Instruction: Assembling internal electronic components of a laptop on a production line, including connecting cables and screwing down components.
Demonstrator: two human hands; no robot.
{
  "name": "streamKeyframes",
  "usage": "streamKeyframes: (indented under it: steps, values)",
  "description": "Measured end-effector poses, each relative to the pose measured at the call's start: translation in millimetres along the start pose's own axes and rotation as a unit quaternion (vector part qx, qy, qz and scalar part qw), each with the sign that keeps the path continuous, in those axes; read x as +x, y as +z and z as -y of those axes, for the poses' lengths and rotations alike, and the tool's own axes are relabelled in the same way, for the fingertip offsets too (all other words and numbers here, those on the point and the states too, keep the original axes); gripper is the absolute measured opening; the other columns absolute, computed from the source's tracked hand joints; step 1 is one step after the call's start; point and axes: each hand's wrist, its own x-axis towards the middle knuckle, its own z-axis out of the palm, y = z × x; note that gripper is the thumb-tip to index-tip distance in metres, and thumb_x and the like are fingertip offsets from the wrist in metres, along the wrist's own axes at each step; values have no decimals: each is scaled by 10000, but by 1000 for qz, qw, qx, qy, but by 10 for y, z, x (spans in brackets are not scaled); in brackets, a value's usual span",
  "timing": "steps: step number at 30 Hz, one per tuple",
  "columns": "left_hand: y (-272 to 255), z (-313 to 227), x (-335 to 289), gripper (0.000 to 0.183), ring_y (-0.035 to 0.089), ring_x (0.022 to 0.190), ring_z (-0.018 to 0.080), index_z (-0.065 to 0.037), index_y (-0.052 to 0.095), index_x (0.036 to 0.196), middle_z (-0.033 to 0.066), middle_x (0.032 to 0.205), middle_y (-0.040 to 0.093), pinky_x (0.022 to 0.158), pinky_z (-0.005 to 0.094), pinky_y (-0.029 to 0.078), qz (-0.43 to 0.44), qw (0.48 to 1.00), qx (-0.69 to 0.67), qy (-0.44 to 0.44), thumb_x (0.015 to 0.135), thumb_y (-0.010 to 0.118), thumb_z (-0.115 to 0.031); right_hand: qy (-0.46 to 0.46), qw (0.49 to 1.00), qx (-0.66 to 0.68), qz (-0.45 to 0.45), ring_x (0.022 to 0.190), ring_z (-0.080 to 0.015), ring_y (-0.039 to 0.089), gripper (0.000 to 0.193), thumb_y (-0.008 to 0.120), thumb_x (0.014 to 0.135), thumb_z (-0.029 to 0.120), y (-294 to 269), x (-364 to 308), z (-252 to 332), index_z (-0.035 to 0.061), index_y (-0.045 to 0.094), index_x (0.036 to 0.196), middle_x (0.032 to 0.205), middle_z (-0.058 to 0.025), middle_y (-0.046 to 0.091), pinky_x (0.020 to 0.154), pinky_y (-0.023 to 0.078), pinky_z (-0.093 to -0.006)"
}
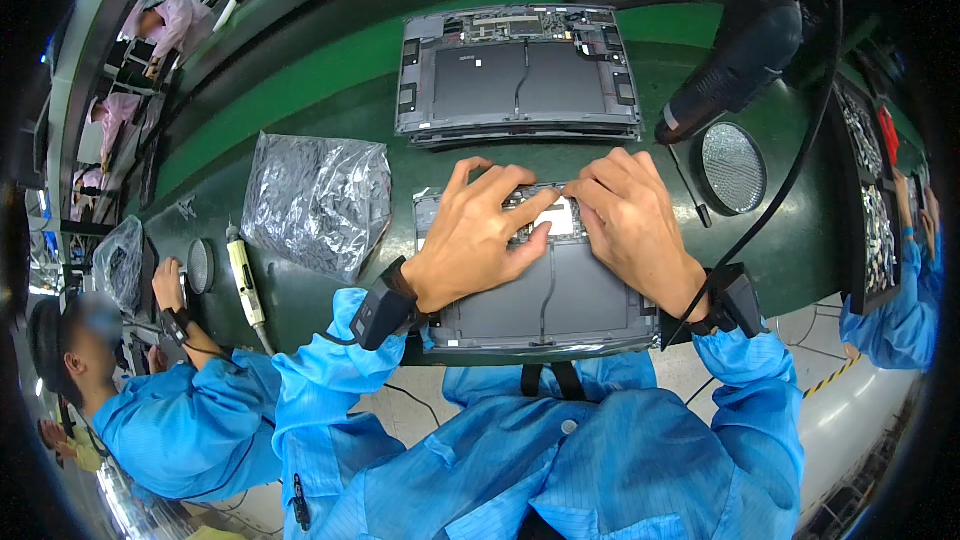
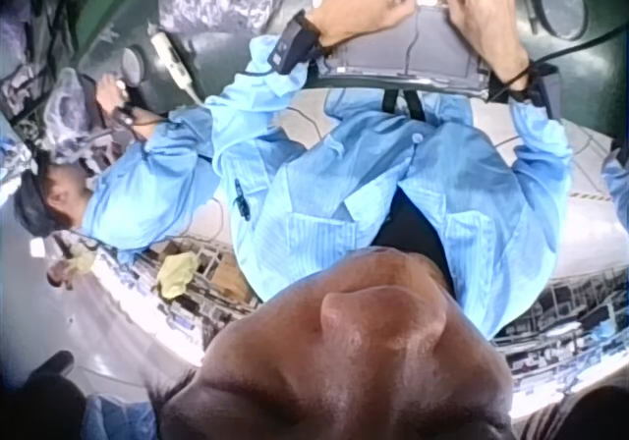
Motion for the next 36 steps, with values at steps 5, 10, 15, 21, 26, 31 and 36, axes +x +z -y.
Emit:
streamKeyframes:
  steps: [5, 10, 15, 21, 26, 31, 36]
  values:
    - [-33, 31, 14, 360, 695, 1032, 317, -101, 783, 1245, 133, 1145, 686, 1020, 528, 483, 8, 1000, -28, 2, 900, 815, -198, 30, 999, 16, -15, 932, -311, 633, 214, 783, 806, -83, 37, -58, -11, 14, 780, 996, 963, -98, 682, 817, 465, -426]
    - [-34, 49, -4, 366, 688, 1025, 320, -116, 785, 1259, 137, 1151, 678, 1008, 521, 481, 13, 999, -31, -1, 901, 806, -190, 84, 996, 30, -30, 979, -300, 618, 190, 788, 827, -63, 27, -129, 0, 42, 799, 985, 1025, -90, 657, 832, 454, -428]
    - [-31, 51, 26, 408, 661, 1048, 331, -141, 785, 1309, 152, 1186, 661, 964, 496, 471, 21, 999, -40, 1, 902, 791, -180, 144, 989, 29, 6, 1171, -331, 554, 426, 653, 849, -74, -70, -257, -56, 154, 884, 1124, 1260, -119, 642, 1008, 427, -443]
    - [-42, 44, 40, 445, 616, 1075, 340, -150, 785, 1336, 160, 1246, 630, 908, 458, 443, 34, 997, -65, -9, 891, 788, -160, 173, 982, 65, 28, 1383, -360, 494, 545, 530, 858, -49, -49, -370, -149, 206, 889, 1180, 1512, -148, 596, 1189, 342, -489]
    - [-107, 20, 82, 446, 625, 1155, 349, -141, 800, 1319, 158, 1286, 646, 951, 472, 462, 26, 999, -36, 3, 873, 790, -145, 146, 985, 81, 34, 1502, -382, 439, 583, 521, 867, -48, -86, -394, -216, 214, 864, 1258, 1578, -149, 581, 1265, 289, -502]
    - [-665, -148, -332, 106, 735, 835, 229, -3, 829, 1010, 146, 988, 768, 740, 343, 572, -186, 949, -83, -240, 968, 749, -59, 259, 955, 120, -74, 870, -226, 728, 372, 688, 959, 10, -466, -674, -126, 8, 747, 1326, 986, -146, 750, 783, 555, -330]
    - [-731, -334, -824, 361, 727, 1004, 200, 62, 645, 1388, 138, 1116, 770, 908, 349, 571, -28, 886, -165, -432, 1058, 689, -76, 317, 929, 185, 48, 591, -157, 621, 532, 790, 970, 83, -439, -828, 74, -66, 601, 1444, 716, -119, 643, 553, 464, -333]
